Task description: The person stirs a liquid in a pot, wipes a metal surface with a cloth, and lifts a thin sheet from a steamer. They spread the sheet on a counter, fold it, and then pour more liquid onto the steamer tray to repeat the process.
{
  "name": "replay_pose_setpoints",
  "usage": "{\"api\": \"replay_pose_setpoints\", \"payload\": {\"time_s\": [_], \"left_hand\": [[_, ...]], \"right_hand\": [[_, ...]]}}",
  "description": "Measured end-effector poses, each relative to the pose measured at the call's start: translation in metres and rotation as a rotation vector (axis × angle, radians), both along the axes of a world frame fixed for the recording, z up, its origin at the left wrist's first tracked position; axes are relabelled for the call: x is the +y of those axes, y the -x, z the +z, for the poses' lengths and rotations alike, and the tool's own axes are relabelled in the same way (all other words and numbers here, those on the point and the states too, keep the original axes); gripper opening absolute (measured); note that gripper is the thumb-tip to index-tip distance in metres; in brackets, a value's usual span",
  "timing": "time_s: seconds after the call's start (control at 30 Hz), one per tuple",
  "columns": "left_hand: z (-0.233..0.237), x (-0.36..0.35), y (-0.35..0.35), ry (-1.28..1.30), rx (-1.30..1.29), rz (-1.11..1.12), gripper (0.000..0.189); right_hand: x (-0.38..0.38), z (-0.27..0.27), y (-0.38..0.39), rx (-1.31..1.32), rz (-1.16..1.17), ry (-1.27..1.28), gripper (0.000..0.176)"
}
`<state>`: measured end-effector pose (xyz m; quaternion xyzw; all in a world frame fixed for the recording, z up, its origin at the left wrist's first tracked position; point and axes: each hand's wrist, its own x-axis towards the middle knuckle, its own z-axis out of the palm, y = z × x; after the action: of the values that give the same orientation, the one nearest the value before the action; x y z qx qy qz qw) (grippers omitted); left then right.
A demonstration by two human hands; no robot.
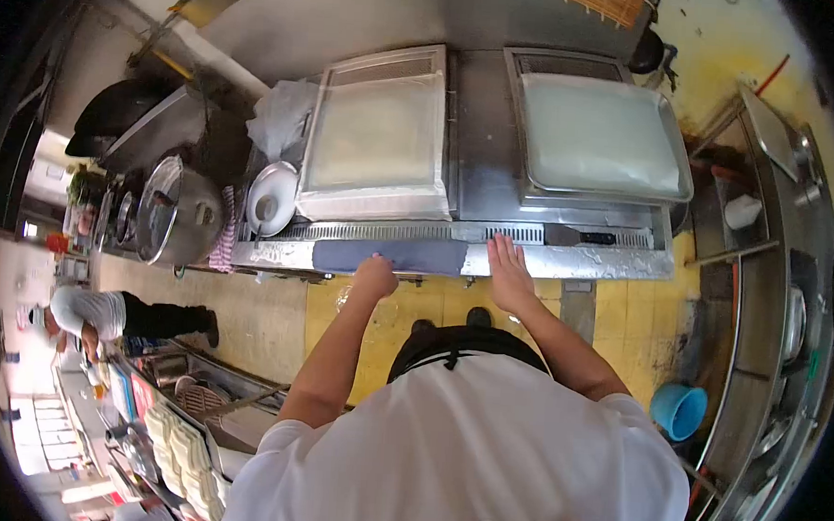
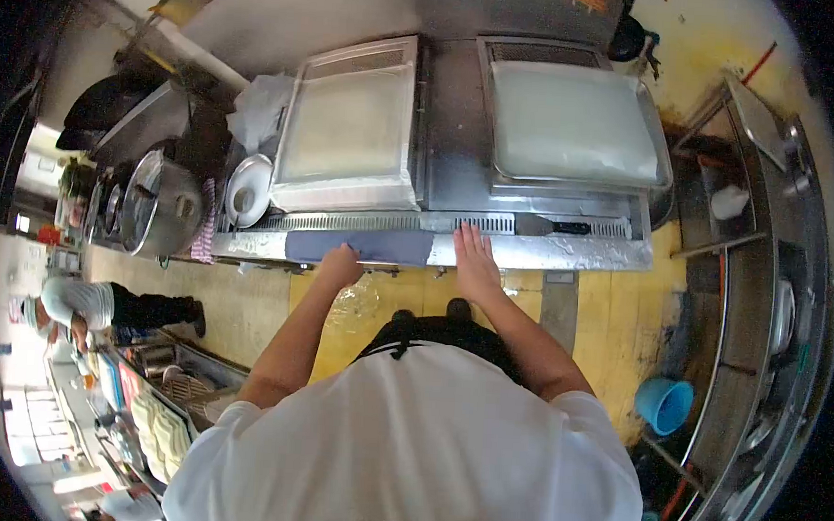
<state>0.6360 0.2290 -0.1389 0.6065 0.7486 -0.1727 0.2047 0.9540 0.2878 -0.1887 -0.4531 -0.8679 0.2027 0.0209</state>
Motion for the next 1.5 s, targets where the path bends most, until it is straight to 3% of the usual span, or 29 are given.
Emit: {"api": "replay_pose_setpoints", "payload": {"time_s": [0.1,0.2,0.4,0.5,0.6,0.7,0.73,0.8,0.83,0.87,0.97,1.03,1.1,1.17,1.3,1.4,1.5], "left_hand": [[0.008,0.001,-0.003,-0.013,-0.043,0.063,0.034],[-0.009,0.0,0.004,0.013,0.002,-0.033,0.034],[-0.034,-0.01,0.013,-0.099,-0.058,0.054,0.036],[-0.053,-0.019,0.012,-0.235,-0.09,0.202,0.035],[-0.049,-0.037,0.012,-0.407,-0.057,0.086,0.039],[-0.024,-0.039,0.038,-0.339,-0.349,0.115,0.046],[-0.013,-0.037,0.047,-0.341,-0.421,0.231,0.044],[0.006,-0.024,0.071,-0.342,-0.563,0.462,0.041],[0.014,-0.017,0.087,-0.425,-0.573,0.456,0.039],[0.021,-0.007,0.105,-0.507,-0.583,0.448,0.037],[0.023,0.034,0.167,-0.722,-0.654,0.483,0.034],[0.054,0.075,0.199,-0.697,-0.582,0.598,0.031],[0.054,0.115,0.239,-0.83,-0.54,0.581,0.031],[0.047,0.16,0.281,-0.856,-0.4,0.549,0.031],[0.03,0.247,0.342,-0.905,-0.336,0.565,0.03],[0.017,0.307,0.373,-0.911,-0.348,0.559,0.03],[0.008,0.356,0.388,-0.883,-0.321,0.524,0.031]], "right_hand": [[0.002,0.003,-0.001,-0.016,0.021,0.009,0.075],[0.005,0.005,-0.002,-0.019,0.056,-0.002,0.076],[0.006,0.004,0.004,-0.055,0.046,0.012,0.078],[0.008,0.002,0.006,-0.099,0.04,0.03,0.079],[0.013,0.01,0.009,-0.117,0.03,0.071,0.078],[0.025,0.026,0.013,-0.124,-0.012,0.209,0.079],[0.026,0.023,0.015,-0.071,-0.007,0.01,0.065],[0.05,0.046,0.02,-0.038,-0.147,0.254,0.051],[0.06,0.06,0.027,-0.023,-0.219,0.377,0.046],[0.065,0.031,0.025,0.197,-0.262,0.059,0.034],[0.122,0.053,0.046,0.274,-0.377,0.099,0.035],[0.179,0.06,0.063,0.306,-0.373,0.133,0.033],[0.227,0.074,0.092,0.475,-0.426,0.038,0.03],[0.275,0.099,0.125,0.429,-0.417,-0.028,0.029],[0.381,0.083,0.179,0.454,-0.429,-0.046,0.031],[0.438,0.07,0.214,0.336,-0.343,-0.137,0.033],[0.475,0.059,0.246,0.176,-0.403,-0.088,0.036]]}}
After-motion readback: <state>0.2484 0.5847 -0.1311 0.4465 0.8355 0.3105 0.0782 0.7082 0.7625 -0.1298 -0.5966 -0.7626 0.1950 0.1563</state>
